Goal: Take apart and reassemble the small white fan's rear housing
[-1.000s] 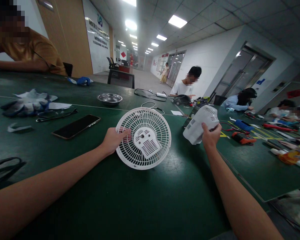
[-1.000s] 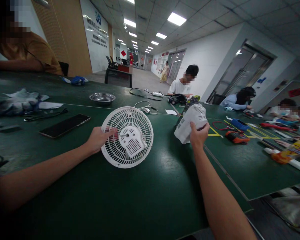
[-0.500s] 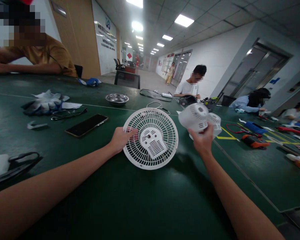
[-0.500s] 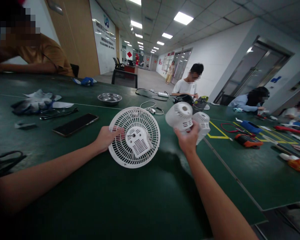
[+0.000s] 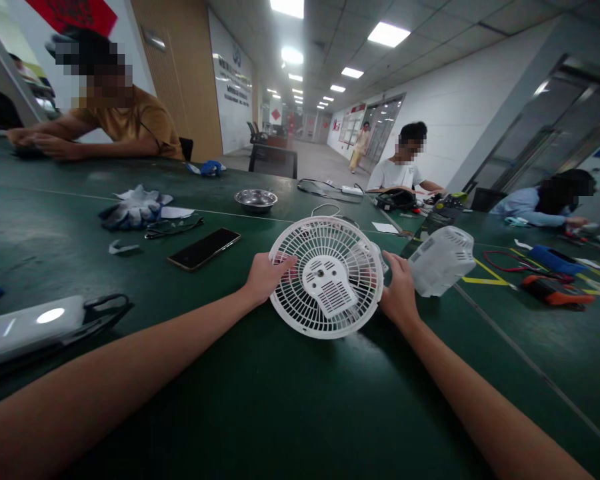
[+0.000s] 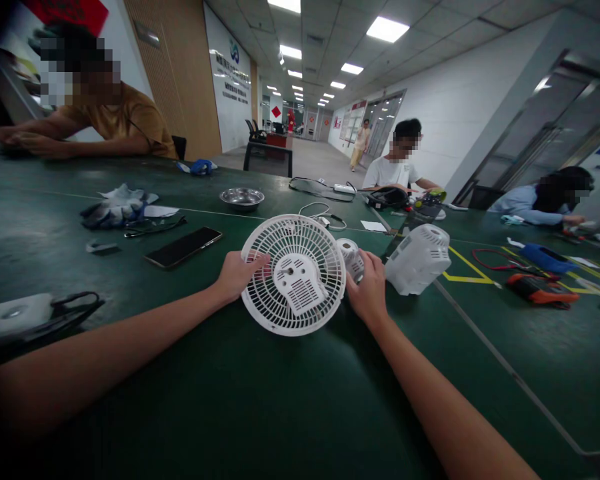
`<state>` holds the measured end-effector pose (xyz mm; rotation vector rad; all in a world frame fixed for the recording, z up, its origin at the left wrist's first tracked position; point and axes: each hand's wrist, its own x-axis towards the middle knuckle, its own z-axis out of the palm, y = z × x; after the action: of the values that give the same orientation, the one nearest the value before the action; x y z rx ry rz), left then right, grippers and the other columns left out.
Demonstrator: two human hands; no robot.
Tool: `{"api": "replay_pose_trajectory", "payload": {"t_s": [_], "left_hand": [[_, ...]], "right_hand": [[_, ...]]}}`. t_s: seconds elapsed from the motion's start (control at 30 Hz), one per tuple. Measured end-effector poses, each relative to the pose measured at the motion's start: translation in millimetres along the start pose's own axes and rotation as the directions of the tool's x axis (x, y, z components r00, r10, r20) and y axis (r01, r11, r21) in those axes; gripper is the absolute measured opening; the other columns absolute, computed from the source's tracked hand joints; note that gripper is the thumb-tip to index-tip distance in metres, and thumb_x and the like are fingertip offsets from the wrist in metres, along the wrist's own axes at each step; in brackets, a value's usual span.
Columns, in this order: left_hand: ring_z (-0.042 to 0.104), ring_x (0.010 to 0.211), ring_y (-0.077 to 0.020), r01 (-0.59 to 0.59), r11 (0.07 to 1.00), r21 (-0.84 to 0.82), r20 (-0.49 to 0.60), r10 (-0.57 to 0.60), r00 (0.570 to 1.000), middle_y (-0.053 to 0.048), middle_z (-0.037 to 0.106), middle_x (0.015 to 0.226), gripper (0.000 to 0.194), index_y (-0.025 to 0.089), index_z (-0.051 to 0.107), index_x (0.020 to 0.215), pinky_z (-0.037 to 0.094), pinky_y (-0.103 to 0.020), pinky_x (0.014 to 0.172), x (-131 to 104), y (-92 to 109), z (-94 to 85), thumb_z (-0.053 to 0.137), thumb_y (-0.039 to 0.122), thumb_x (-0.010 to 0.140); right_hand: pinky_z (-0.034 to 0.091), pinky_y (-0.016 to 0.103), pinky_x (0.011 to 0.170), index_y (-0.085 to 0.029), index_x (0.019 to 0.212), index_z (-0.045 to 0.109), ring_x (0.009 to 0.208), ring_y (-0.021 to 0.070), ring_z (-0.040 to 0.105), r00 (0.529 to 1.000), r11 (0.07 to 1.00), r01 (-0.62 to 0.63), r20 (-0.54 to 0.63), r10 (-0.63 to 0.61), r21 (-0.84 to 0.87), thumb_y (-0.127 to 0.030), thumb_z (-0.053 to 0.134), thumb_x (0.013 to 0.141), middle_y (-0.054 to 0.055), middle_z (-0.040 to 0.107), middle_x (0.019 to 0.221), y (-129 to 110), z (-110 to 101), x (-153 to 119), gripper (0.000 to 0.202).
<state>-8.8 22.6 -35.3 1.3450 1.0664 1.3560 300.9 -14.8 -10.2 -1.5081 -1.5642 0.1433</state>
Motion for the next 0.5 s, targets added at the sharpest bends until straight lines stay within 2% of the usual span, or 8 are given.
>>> {"api": "replay_pose_trajectory", "payload": {"t_s": [0.03,0.1,0.2,0.27,0.3,0.37,0.43,0.5], "left_hand": [[0.073,0.065,-0.0205,-0.038,0.999,0.029,-0.012,0.038,0.999,-0.005,0.078,0.074,0.02,0.015,0.077,0.083,0.06,-0.033,0.062,-2,2,0.1,0.078,0.035,0.087],[0.074,0.064,-0.0211,-0.125,0.988,0.086,-0.039,0.129,0.991,-0.005,0.078,0.073,0.023,0.016,0.077,0.082,0.06,-0.033,0.062,-6,6,0.2,0.078,0.038,0.088],[0.074,0.066,-0.0213,-0.215,0.966,0.147,-0.112,0.232,0.966,-0.004,0.077,0.073,0.024,0.016,0.077,0.084,0.061,-0.034,0.064,-13,12,0.0,0.077,0.039,0.089],[0.074,0.068,-0.0212,-0.238,0.955,0.174,-0.153,0.265,0.952,-0.004,0.077,0.076,0.024,0.017,0.075,0.086,0.062,-0.034,0.066,-14,12,0.0,0.077,0.04,0.089],[0.074,0.07,-0.0214,-0.246,0.951,0.188,-0.152,0.276,0.949,-0.005,0.078,0.078,0.024,0.017,0.075,0.088,0.062,-0.034,0.067,-13,11,0.1,0.077,0.041,0.089],[0.074,0.077,-0.0218,-0.258,0.947,0.191,-0.112,0.282,0.953,-0.005,0.078,0.087,0.026,0.018,0.073,0.096,0.061,-0.034,0.07,-8,6,0.4,0.074,0.043,0.091],[0.073,0.084,-0.0213,-0.243,0.959,0.146,-0.071,0.255,0.964,-0.006,0.077,0.098,0.032,0.02,0.069,0.109,0.06,-0.033,0.073,-1,-1,0.4,0.069,0.048,0.094],[0.071,0.088,-0.0204,-0.179,0.983,0.043,-0.081,0.182,0.98,-0.006,0.074,0.104,0.04,0.021,0.065,0.114,0.058,-0.031,0.072,6,-6,-0.4,0.062,0.057,0.096]], "right_hand": [[0.04,0.06,0.117,-0.018,0.129,0.067,0.135,0.0395,0.055,0.999,0.989,-0.015,0.035,0.01,0.15,-0.061,0.069,0.083,0.019,0.062,0.143,-9,1,-7,0.063],[0.048,0.057,0.11,-0.024,0.119,0.072,0.123,0.0349,0.065,0.945,0.832,-0.26,0.307,0.114,0.489,-0.059,0.066,0.088,0.012,0.072,0.129,-29,5,-23,0.048],[0.053,0.056,0.105,-0.027,0.112,0.074,0.119,0.033,0.068,0.698,0.457,-0.67,0.706,0.119,0.585,-0.062,0.065,0.088,0.006,0.078,0.116,-55,14,-46,0.044],[0.054,0.055,0.104,-0.028,0.109,0.075,0.118,0.0319,0.069,0.621,0.302,-0.76,0.78,0.075,0.575,-0.063,0.068,0.086,0.004,0.08,0.112,-66,18,-55,0.042],[0.055,0.054,0.104,-0.029,0.108,0.075,0.118,0.0313,0.07,0.633,0.265,-0.757,0.771,0.07,0.597,-0.062,0.07,0.085,0.002,0.08,0.11,-69,20,-58,0.041],[0.055,0.051,0.104,-0.03,0.109,0.074,0.118,0.0301,0.07,0.727,0.262,-0.678,0.679,0.1,0.687,-0.058,0.075,0.083,0.001,0.08,0.11,-70,22,-59,0.038],[0.058,0.05,0.102,-0.03,0.118,0.071,0.117,0.0302,0.07,0.83,0.349,-0.553,0.536,0.153,0.757,-0.057,0.077,0.082,0.002,0.08,0.113,-65,20,-54,0.045],[0.061,0.049,0.094,-0.029,0.132,0.063,0.108,0.0307,0.073,0.904,0.514,-0.424,0.386,0.186,0.745,-0.058,0.079,0.08,0.005,0.078,0.117,-55,15,-46,0.061]]}}
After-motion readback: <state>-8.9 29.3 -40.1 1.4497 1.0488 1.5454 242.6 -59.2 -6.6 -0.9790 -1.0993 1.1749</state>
